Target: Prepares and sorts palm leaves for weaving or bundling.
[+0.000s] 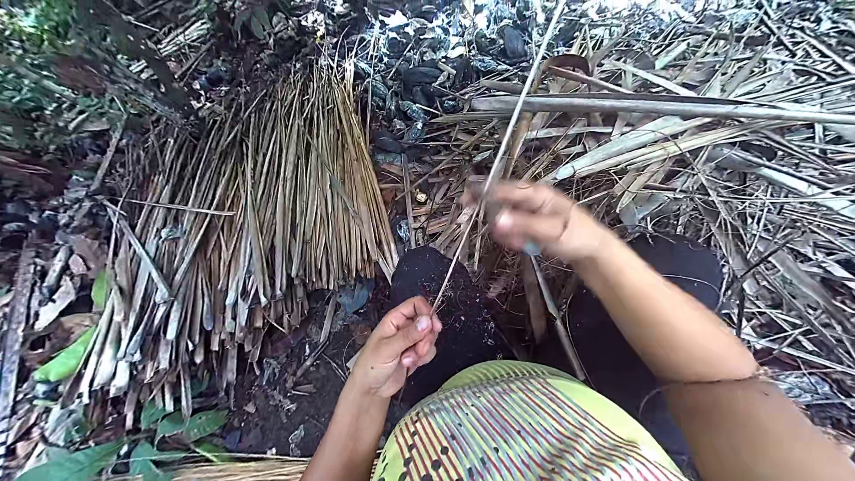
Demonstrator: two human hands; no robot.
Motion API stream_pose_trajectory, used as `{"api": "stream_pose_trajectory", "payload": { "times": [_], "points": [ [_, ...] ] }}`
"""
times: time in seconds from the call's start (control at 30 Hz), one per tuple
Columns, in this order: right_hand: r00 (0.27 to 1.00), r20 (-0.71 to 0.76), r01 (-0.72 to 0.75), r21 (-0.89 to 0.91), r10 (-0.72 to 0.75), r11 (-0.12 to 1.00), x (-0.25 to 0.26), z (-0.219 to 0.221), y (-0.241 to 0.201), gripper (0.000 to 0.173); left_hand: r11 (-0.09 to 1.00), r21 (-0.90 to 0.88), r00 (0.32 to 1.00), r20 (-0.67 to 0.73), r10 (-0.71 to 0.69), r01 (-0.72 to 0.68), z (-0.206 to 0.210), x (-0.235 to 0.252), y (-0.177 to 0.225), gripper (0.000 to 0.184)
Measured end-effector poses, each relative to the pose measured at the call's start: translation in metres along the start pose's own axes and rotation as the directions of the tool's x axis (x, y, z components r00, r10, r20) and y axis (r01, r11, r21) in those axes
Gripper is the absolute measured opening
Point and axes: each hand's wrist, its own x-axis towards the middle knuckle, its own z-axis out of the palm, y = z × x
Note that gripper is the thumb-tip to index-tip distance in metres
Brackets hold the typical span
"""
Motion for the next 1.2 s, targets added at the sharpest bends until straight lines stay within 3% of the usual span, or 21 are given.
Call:
{"api": "stream_pose_trajectory", "payload": {
  "times": [0.1, 0.17, 0.23, 0.3, 0.37, 0.43, 0.53, 0.63, 0.73, 0.83, 0.97, 1.07, 1.2],
  "points": [
    [0.939, -0.263, 0.226, -0.02, -0.223, 0.974, 0.019, -0.05, -0.021, 0.032, 0.997, -0.042, 0.997, 0.054, -0.061, 0.064, -0.012, -0.009, -0.008, 0.007],
    [0.907, -0.349, 0.254, 0.004, -0.236, 0.967, 0.019, -0.054, -0.027, 0.034, 0.997, -0.036, 0.997, 0.032, -0.064, 0.065, -0.017, -0.01, -0.011, 0.007],
    [0.954, -0.281, 0.112, 0.029, -0.1, 0.993, 0.005, -0.024, -0.016, 0.042, 0.998, -0.037, 0.998, -0.006, -0.058, 0.058, -0.018, -0.007, -0.012, 0.007],
    [0.989, -0.052, -0.133, 0.09, 0.138, 0.987, -0.016, 0.022, 0.013, 0.042, 0.998, -0.047, 0.999, -0.031, -0.043, 0.042, -0.015, 0.001, -0.009, 0.008],
    [0.94, 0.204, -0.297, 0.092, 0.274, 0.951, -0.028, 0.052, 0.032, 0.041, 0.998, -0.059, 0.998, -0.043, -0.036, 0.034, -0.011, 0.006, -0.007, 0.006],
    [0.942, 0.202, -0.292, 0.094, 0.269, 0.952, -0.025, 0.046, 0.027, 0.038, 0.996, -0.077, 0.999, -0.002, -0.051, 0.051, -0.018, 0.007, -0.008, 0.006],
    [0.992, -0.062, -0.105, 0.121, 0.114, 0.987, -0.01, -0.006, 0.002, 0.037, 0.989, -0.103, 0.993, 0.068, -0.099, 0.105, -0.04, -0.004, -0.02, 0.006],
    [0.988, -0.153, 0.035, 0.163, -0.01, 0.986, -0.002, -0.033, -0.009, 0.037, 0.997, 0.071, 0.999, -0.011, -0.035, 0.036, -0.04, -0.007, -0.027, 0.014],
    [0.99, -0.101, -0.093, 0.09, 0.102, 0.992, -0.015, -0.005, 0.002, 0.039, 0.922, 0.361, 0.964, -0.162, 0.21, -0.14, -0.012, 0.007, -0.021, 0.019],
    [0.978, 0.066, -0.201, 0.039, 0.198, 0.979, -0.029, 0.028, 0.023, 0.039, 0.823, 0.516, 0.901, -0.199, 0.385, -0.238, 0.012, 0.021, -0.013, 0.017],
    [0.951, 0.25, -0.196, 0.024, 0.184, 0.98, -0.041, 0.044, 0.026, 0.043, 0.868, 0.429, 0.923, -0.166, 0.348, -0.25, 0.021, 0.025, -0.013, 0.012],
    [0.988, 0.079, -0.132, -0.015, 0.133, 0.991, -0.034, 0.017, 0.01, 0.039, 0.908, 0.359, 0.962, -0.082, 0.26, -0.215, 0.013, 0.017, -0.014, 0.013],
    [0.968, -0.224, 0.117, -0.004, -0.115, 0.993, -0.008, -0.053, -0.019, 0.041, 0.936, 0.321, 0.98, -0.083, 0.182, -0.146, -0.005, 0.001, -0.021, 0.015]
  ]
}}
